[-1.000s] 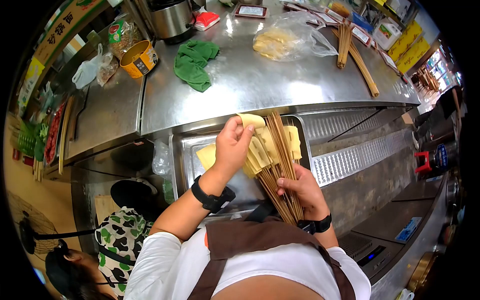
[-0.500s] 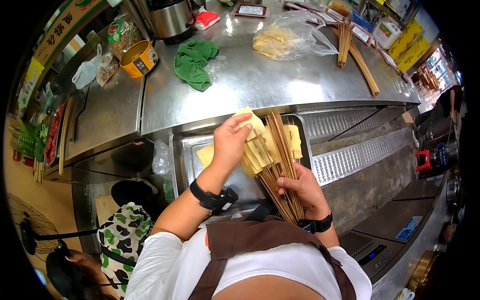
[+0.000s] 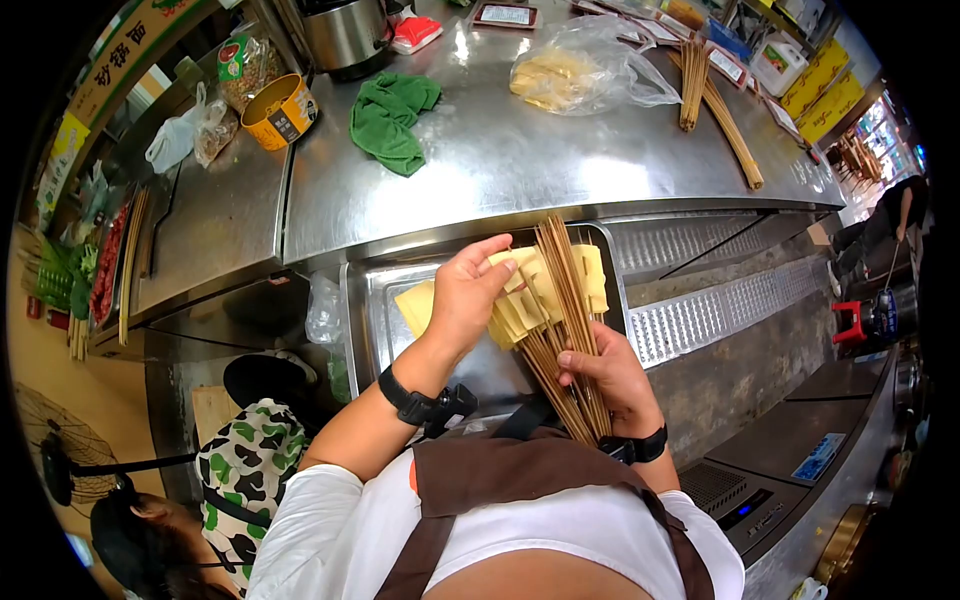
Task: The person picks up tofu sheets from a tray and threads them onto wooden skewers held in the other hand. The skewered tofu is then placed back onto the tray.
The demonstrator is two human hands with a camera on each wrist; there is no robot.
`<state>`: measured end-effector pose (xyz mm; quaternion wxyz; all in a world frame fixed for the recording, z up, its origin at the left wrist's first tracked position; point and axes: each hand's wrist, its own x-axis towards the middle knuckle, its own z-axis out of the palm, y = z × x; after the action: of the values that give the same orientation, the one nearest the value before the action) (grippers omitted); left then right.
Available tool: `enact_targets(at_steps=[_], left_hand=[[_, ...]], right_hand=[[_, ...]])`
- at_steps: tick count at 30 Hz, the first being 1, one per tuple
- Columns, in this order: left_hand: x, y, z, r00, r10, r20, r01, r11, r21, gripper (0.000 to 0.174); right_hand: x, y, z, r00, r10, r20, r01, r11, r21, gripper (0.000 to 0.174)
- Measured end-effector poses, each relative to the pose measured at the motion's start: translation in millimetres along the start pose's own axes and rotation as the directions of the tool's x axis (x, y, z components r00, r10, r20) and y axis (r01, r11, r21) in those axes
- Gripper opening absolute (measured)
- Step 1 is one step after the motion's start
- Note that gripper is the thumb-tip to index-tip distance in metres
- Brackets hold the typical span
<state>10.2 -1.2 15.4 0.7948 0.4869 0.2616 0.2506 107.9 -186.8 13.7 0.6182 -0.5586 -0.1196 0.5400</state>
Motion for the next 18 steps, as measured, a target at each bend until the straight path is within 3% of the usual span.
enact_targets(at_steps=[9, 18], left_hand=[[13.2, 6.6, -0.9, 0.987, 0.140, -0.077, -0.142, 0.989, -0.031, 0.024], [6.0, -10.7, 1.9, 0.882, 0.468, -0.058, -0.417, 0.831, 0.367, 0.016]], right_hand=[[-0.7, -1.6, 1.5, 1.000, -0.002, 0.001, 0.002, 1.000, -0.007, 0.027], [-1.2, -3.0, 2.2, 1.000, 0.003, 0.001, -0.003, 1.000, -0.008, 0.025]])
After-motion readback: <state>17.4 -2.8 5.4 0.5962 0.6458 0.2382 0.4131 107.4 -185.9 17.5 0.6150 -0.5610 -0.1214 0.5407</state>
